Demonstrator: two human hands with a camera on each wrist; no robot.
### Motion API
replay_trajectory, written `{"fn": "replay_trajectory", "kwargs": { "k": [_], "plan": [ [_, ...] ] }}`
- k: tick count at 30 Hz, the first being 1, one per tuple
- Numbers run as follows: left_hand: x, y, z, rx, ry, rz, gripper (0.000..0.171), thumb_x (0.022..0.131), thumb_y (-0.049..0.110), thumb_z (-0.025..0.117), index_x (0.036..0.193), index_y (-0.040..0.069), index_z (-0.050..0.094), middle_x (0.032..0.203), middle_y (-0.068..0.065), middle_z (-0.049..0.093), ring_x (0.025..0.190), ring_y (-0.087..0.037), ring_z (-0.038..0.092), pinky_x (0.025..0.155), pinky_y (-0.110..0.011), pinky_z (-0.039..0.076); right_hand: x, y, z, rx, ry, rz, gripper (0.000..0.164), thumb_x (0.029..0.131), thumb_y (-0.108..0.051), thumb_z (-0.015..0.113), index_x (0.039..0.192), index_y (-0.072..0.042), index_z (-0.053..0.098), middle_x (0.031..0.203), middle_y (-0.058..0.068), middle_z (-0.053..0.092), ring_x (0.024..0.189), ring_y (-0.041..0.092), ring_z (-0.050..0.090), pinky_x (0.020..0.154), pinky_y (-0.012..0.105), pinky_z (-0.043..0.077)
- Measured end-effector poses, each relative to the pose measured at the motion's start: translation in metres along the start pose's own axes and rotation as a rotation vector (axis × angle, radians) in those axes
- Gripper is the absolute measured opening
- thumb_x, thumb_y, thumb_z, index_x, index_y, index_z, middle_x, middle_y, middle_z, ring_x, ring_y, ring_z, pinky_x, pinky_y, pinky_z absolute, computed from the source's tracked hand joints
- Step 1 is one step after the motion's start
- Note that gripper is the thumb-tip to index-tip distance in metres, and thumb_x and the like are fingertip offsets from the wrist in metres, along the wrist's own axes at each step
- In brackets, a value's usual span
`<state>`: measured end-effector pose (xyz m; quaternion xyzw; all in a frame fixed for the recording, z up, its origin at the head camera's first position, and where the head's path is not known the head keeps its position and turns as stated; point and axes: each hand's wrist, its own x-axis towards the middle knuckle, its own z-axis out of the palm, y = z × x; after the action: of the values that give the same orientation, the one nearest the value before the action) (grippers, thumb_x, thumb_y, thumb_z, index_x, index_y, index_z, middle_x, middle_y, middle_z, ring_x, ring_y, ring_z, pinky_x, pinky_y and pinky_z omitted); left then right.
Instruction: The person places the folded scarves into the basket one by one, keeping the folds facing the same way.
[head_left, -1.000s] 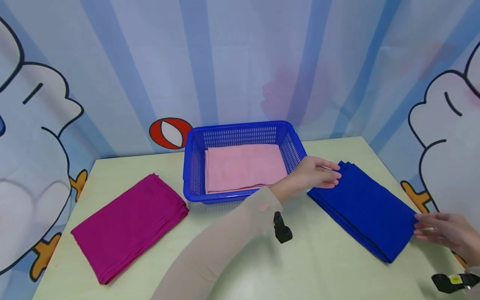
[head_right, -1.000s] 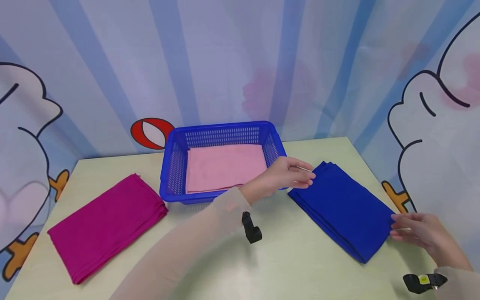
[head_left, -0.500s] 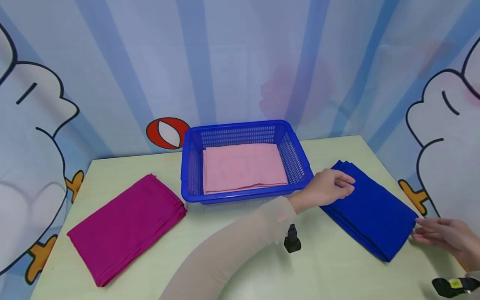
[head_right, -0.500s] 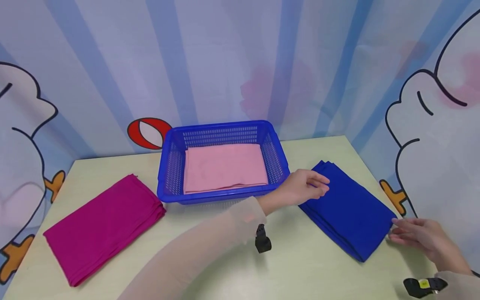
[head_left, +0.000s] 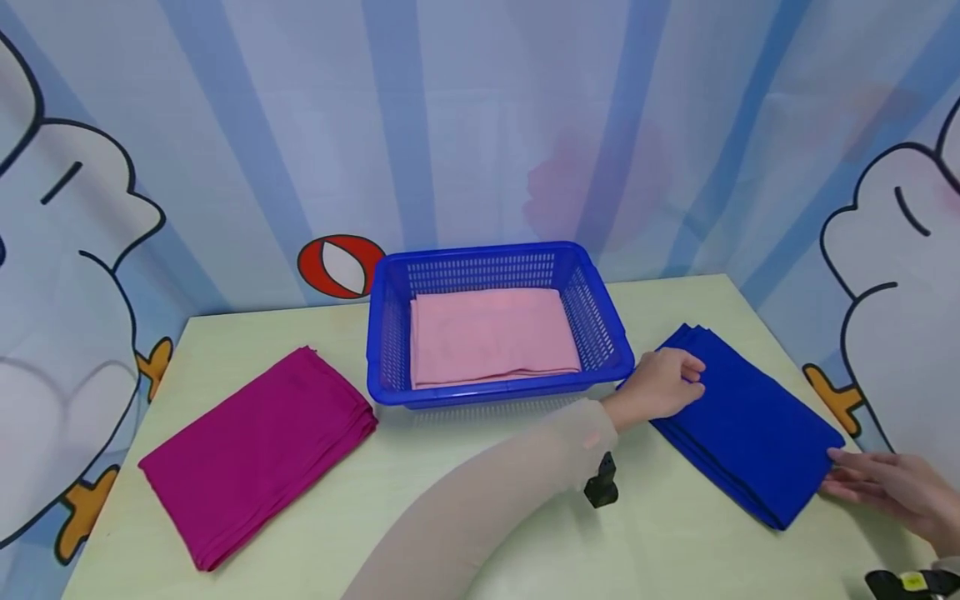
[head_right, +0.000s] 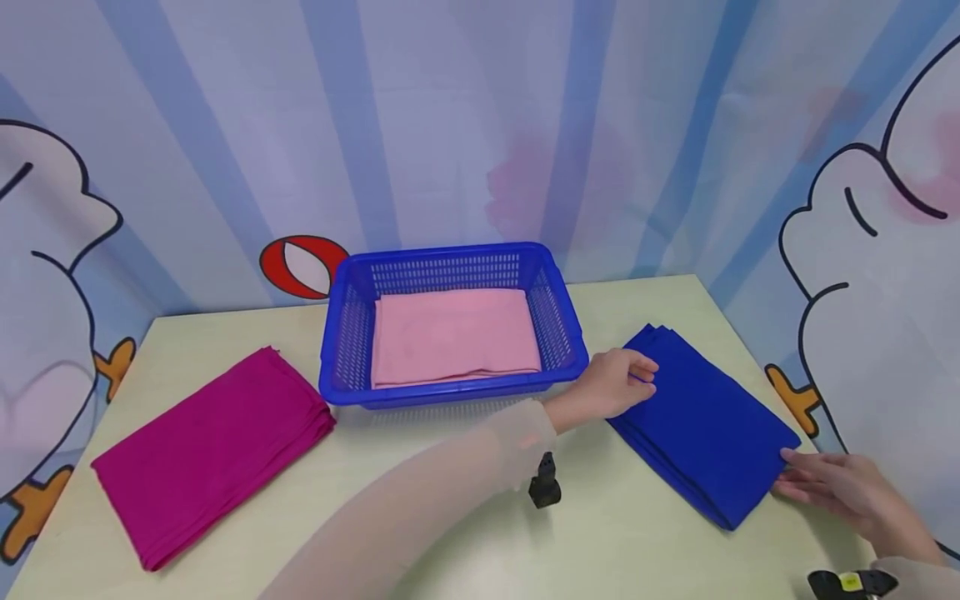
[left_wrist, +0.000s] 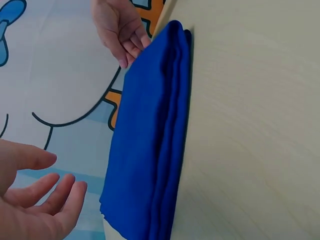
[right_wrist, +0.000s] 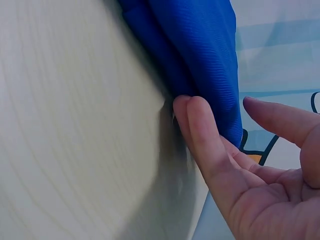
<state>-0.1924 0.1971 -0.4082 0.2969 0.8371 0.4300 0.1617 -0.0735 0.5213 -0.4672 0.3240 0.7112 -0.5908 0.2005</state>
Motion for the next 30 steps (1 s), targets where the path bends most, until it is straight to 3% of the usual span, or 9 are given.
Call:
{"fn": "replay_trajectory", "kwargs": {
  "k": [9, 16, 25, 30],
  "plan": [
    [0.007, -0.004, 0.017, 0.19, -0.064, 0.016, 0.039, 0.1, 0.022, 0.063, 0.138, 0.014, 0.058, 0.13, 0.007, 0.061, 0.12, -0.001, 0.053, 0.091, -0.011, 0.042, 0.003, 0.006, -0.002, 0.0, -0.005, 0.035, 0.071, 0.103, -0.026, 0.056, 0.135, 0.03, 0.024, 0.083, 0.008, 0.069, 0.081, 0.026, 0.071, 0.083, 0.039, 0.058],
    [0.017, -0.008, 0.028, 0.295, -0.029, 0.031, 0.039, 0.1, 0.025, 0.062, 0.137, 0.014, 0.058, 0.132, 0.008, 0.06, 0.127, -0.004, 0.048, 0.105, -0.016, 0.035, 0.003, 0.007, -0.002, 0.01, -0.004, 0.039, 0.068, 0.105, -0.025, 0.053, 0.134, 0.03, 0.027, 0.083, 0.01, 0.07, 0.081, 0.027, 0.072, 0.084, 0.039, 0.058],
    [0.029, -0.023, 0.038, 0.362, 0.035, -0.031, 0.037, 0.101, 0.026, 0.059, 0.136, 0.013, 0.06, 0.137, 0.009, 0.057, 0.131, -0.007, 0.046, 0.109, -0.02, 0.032, 0.004, 0.01, 0.001, 0.06, -0.011, 0.03, 0.078, 0.099, -0.032, 0.063, 0.132, 0.03, 0.03, 0.083, 0.012, 0.07, 0.081, 0.029, 0.072, 0.084, 0.04, 0.058],
    [0.032, -0.024, 0.039, 0.39, 0.042, -0.114, 0.037, 0.102, 0.028, 0.056, 0.135, 0.013, 0.062, 0.144, 0.01, 0.049, 0.134, -0.013, 0.042, 0.108, -0.023, 0.034, 0.005, 0.01, 0.003, 0.095, -0.024, 0.038, 0.089, 0.093, -0.038, 0.07, 0.133, 0.029, 0.029, 0.084, 0.014, 0.071, 0.082, 0.032, 0.072, 0.086, 0.042, 0.057]
  ]
}}
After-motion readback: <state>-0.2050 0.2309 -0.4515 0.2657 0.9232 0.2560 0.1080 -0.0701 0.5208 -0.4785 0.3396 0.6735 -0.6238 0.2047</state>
